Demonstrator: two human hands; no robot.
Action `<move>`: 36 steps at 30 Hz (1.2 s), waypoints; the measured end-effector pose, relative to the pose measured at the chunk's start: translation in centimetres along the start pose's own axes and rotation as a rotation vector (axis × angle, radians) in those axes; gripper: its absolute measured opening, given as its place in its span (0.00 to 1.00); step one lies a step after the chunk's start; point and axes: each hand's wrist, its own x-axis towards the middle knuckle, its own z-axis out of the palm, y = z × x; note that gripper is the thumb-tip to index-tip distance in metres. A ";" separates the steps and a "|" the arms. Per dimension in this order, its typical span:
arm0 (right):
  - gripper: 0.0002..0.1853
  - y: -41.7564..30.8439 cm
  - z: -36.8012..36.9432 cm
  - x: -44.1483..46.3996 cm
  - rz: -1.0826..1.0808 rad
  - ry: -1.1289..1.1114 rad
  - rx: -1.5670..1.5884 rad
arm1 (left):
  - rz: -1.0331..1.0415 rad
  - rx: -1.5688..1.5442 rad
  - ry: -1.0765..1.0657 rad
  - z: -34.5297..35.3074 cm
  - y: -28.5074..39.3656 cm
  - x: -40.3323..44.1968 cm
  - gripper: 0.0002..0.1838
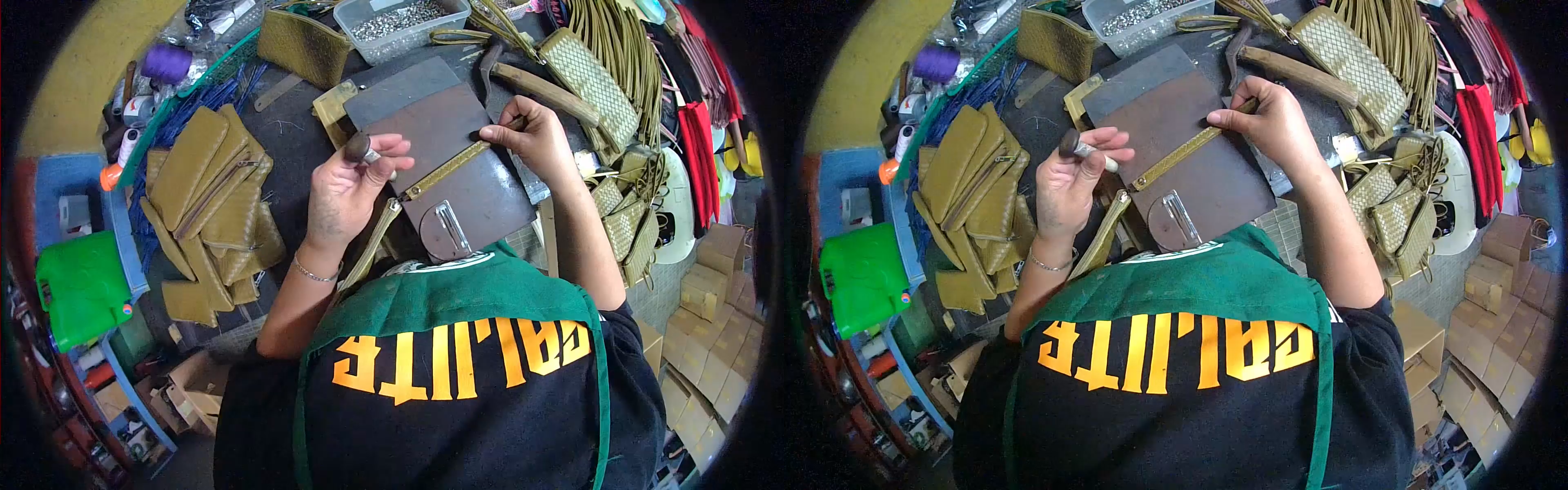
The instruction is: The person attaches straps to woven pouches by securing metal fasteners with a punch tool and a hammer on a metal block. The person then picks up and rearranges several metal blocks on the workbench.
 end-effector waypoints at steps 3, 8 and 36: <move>0.18 0.1 0.0 0.1 0.019 -0.012 0.003 | 0.058 0.064 -0.049 0.2 -0.6 0.1 0.18; 0.18 0.2 0.0 0.2 0.038 -0.021 0.025 | 0.056 0.120 -0.040 1.0 -1.2 -0.4 0.21; 0.17 0.3 -0.1 0.1 -0.025 -0.041 0.060 | 0.149 0.785 -0.155 1.8 1.0 -0.6 0.11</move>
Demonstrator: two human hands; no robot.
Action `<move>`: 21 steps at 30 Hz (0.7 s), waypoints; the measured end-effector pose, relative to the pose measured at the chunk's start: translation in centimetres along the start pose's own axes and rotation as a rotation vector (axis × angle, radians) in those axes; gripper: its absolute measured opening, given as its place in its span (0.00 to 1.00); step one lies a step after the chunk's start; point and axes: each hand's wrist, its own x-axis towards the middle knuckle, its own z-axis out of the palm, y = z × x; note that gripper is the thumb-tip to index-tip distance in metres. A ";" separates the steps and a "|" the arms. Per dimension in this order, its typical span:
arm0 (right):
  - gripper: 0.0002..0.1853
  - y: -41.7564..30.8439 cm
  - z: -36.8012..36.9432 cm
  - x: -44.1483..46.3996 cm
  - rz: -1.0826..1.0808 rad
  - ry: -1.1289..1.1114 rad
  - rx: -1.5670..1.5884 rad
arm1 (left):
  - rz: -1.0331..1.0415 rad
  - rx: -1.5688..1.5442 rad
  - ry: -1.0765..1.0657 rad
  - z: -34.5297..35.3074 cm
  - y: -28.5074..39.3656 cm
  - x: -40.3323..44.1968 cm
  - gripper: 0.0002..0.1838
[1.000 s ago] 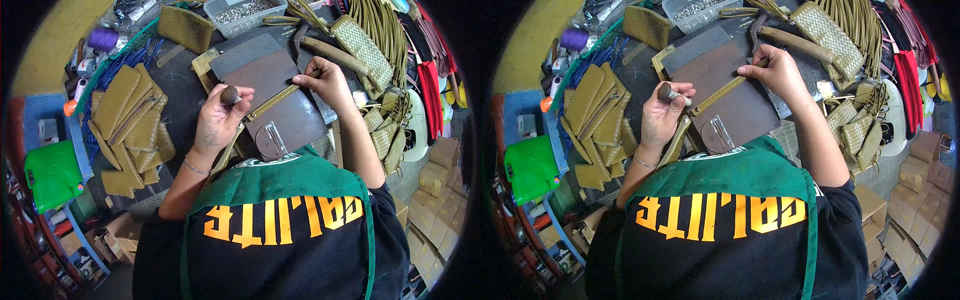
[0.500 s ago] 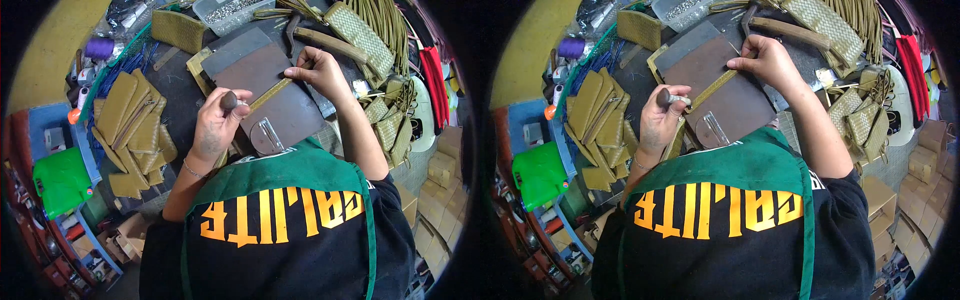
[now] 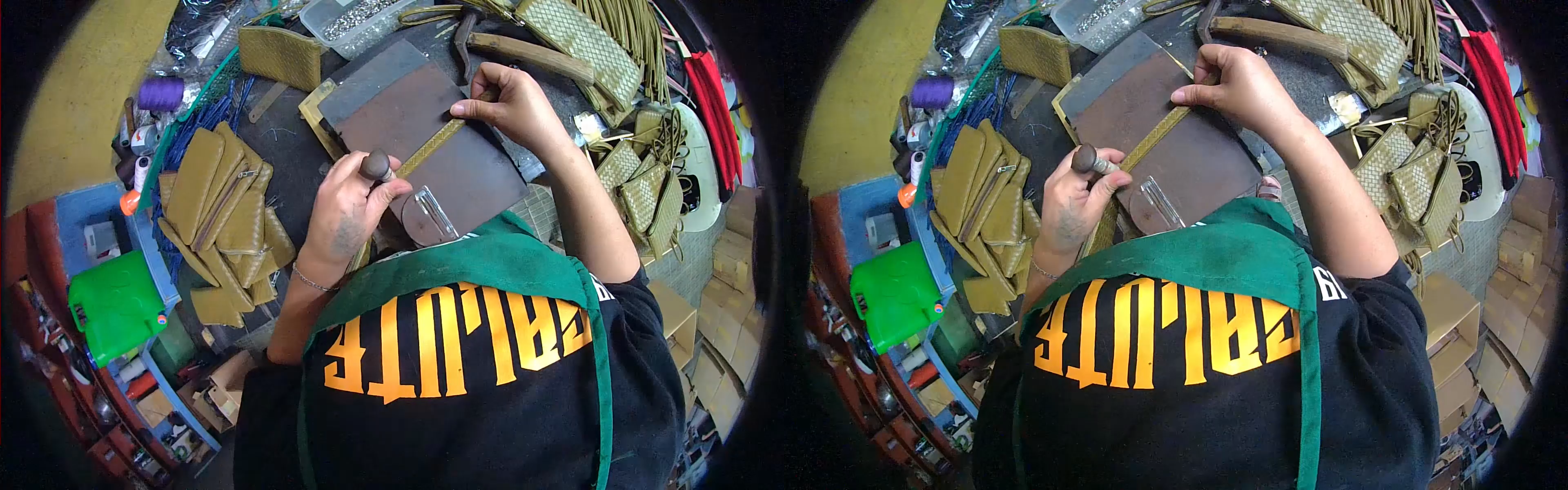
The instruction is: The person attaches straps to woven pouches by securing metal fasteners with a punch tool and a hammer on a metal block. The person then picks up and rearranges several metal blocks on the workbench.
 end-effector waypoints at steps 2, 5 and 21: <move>0.15 -0.1 -0.3 0.0 0.021 -0.074 -0.019 | 0.104 0.149 -0.017 0.2 -0.2 -0.2 0.12; 0.14 -0.9 -0.6 -0.6 -0.517 0.175 -0.498 | 0.177 0.197 0.036 0.3 -0.1 -0.5 0.11; 0.17 -7.1 2.5 -1.3 -0.881 -0.503 0.039 | -0.115 -0.121 0.046 -1.7 -0.7 -1.4 0.14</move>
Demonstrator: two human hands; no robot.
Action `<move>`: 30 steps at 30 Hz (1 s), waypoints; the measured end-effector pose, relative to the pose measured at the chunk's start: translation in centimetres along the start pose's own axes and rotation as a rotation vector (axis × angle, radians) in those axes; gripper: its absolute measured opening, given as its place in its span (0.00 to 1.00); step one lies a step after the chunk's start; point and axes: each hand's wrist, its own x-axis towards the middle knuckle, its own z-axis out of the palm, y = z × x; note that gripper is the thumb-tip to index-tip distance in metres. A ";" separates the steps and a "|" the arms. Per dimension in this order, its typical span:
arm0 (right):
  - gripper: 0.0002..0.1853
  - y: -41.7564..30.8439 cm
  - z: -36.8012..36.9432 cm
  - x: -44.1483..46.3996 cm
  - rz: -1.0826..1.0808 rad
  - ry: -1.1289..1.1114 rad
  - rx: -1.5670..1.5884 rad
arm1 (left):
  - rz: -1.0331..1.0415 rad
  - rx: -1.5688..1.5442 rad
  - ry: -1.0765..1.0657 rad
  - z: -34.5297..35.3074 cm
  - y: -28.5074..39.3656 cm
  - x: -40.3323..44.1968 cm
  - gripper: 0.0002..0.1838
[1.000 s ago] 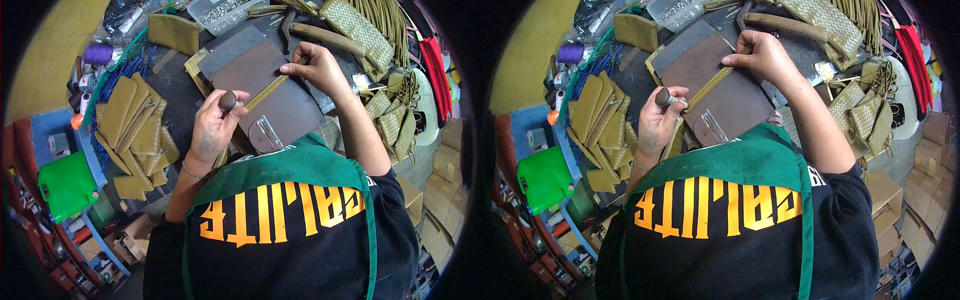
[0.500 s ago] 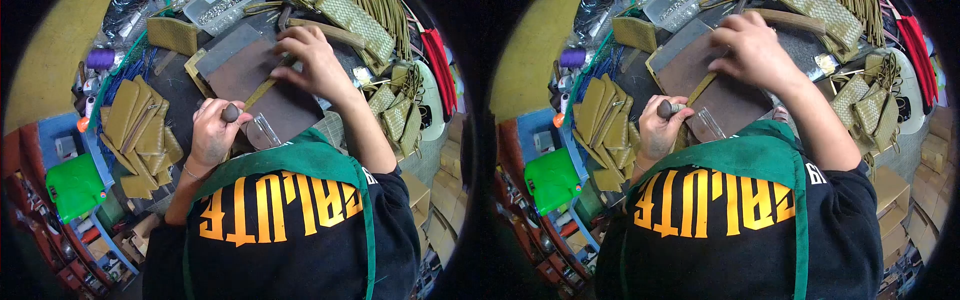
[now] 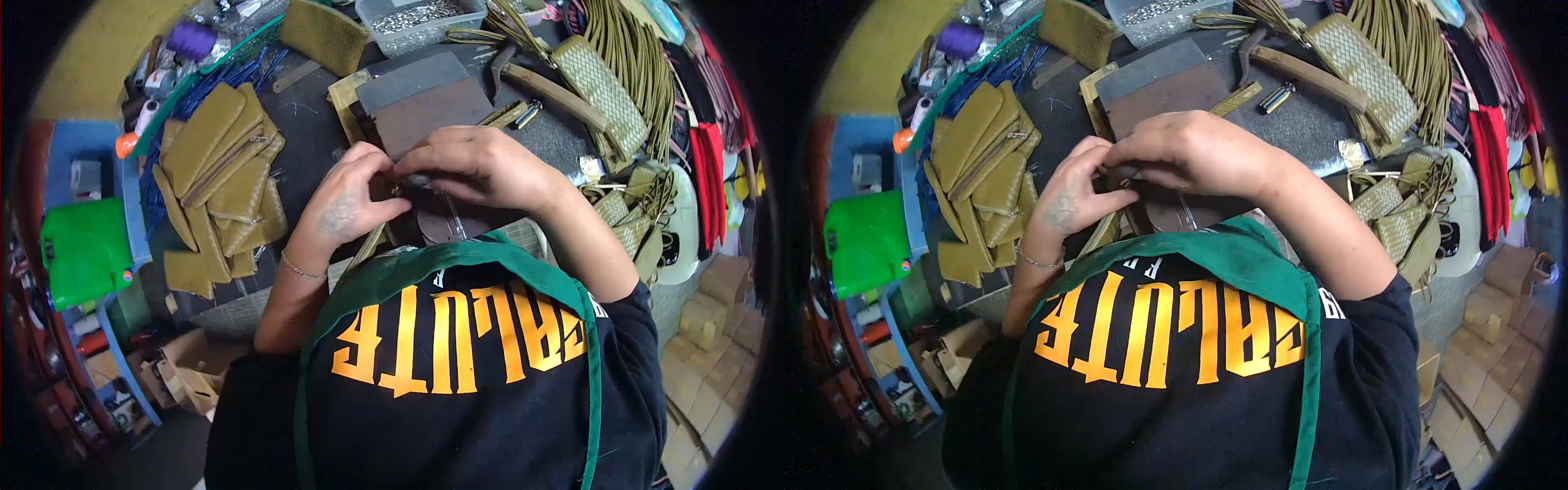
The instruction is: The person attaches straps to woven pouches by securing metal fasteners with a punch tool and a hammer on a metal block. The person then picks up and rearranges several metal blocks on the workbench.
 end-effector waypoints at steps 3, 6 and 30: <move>0.17 0.4 0.1 -0.1 0.060 0.069 0.021 | -0.171 0.174 -0.199 0.1 0.2 0.1 0.14; 0.17 1.0 0.4 -0.4 0.152 0.143 0.099 | -0.157 0.179 -0.162 0.1 0.1 0.2 0.11; 0.26 -4.2 1.8 -1.5 0.602 -0.489 -0.707 | -0.330 -0.141 0.043 -1.2 -1.8 -0.5 0.05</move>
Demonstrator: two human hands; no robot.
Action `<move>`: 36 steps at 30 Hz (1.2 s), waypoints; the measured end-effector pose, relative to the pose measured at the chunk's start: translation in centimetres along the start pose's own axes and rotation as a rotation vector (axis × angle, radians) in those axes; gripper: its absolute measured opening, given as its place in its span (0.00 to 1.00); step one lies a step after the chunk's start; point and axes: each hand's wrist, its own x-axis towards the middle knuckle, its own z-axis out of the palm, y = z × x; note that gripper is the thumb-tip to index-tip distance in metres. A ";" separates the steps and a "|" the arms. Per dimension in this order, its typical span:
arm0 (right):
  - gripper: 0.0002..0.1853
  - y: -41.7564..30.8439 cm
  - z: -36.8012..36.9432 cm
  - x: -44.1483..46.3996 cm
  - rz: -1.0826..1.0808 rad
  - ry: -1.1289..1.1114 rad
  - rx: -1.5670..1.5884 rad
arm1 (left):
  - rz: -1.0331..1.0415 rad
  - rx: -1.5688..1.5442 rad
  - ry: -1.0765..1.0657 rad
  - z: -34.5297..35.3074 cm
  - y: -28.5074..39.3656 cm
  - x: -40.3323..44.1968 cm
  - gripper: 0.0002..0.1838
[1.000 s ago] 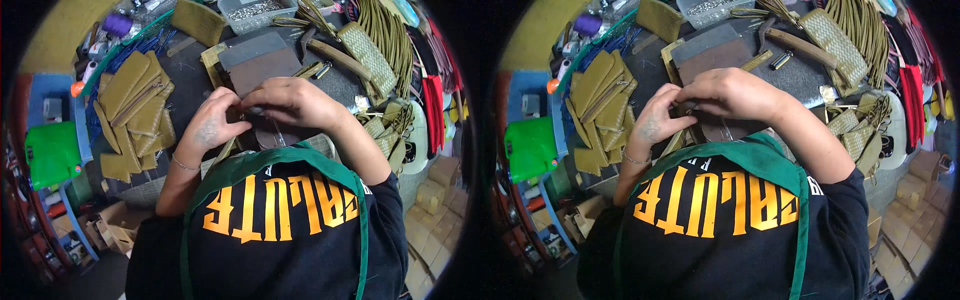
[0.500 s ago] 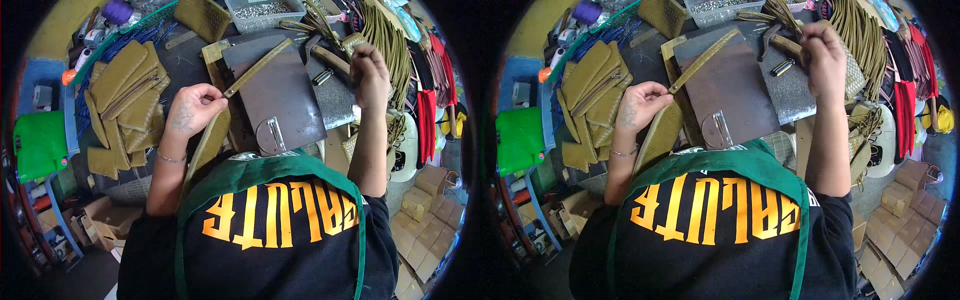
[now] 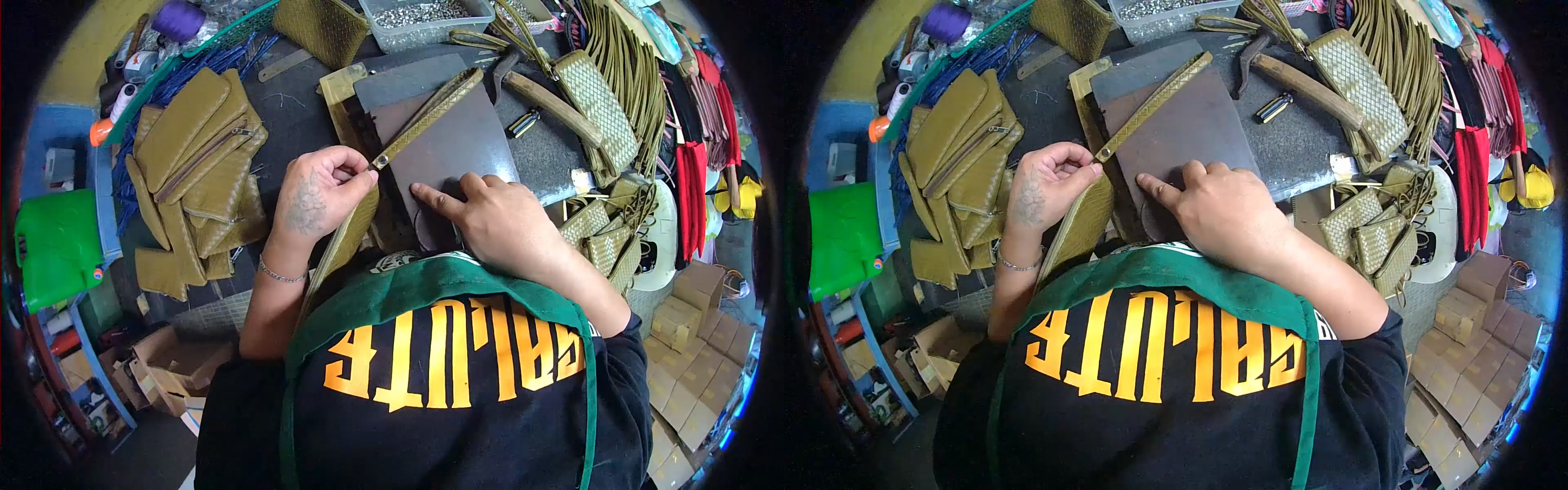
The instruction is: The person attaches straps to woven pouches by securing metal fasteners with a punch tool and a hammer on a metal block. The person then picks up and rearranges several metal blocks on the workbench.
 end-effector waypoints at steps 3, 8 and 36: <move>0.27 -0.6 0.3 0.3 0.055 0.022 -0.006 | 0.016 0.018 0.013 0.0 0.4 -0.1 0.05; 0.25 -0.3 0.9 -0.4 0.013 0.046 -0.030 | 0.045 0.033 0.022 0.0 0.2 -0.1 0.05; 0.15 1.6 1.2 -3.4 0.181 0.251 0.362 | 0.138 0.054 0.040 0.5 0.4 -0.4 0.05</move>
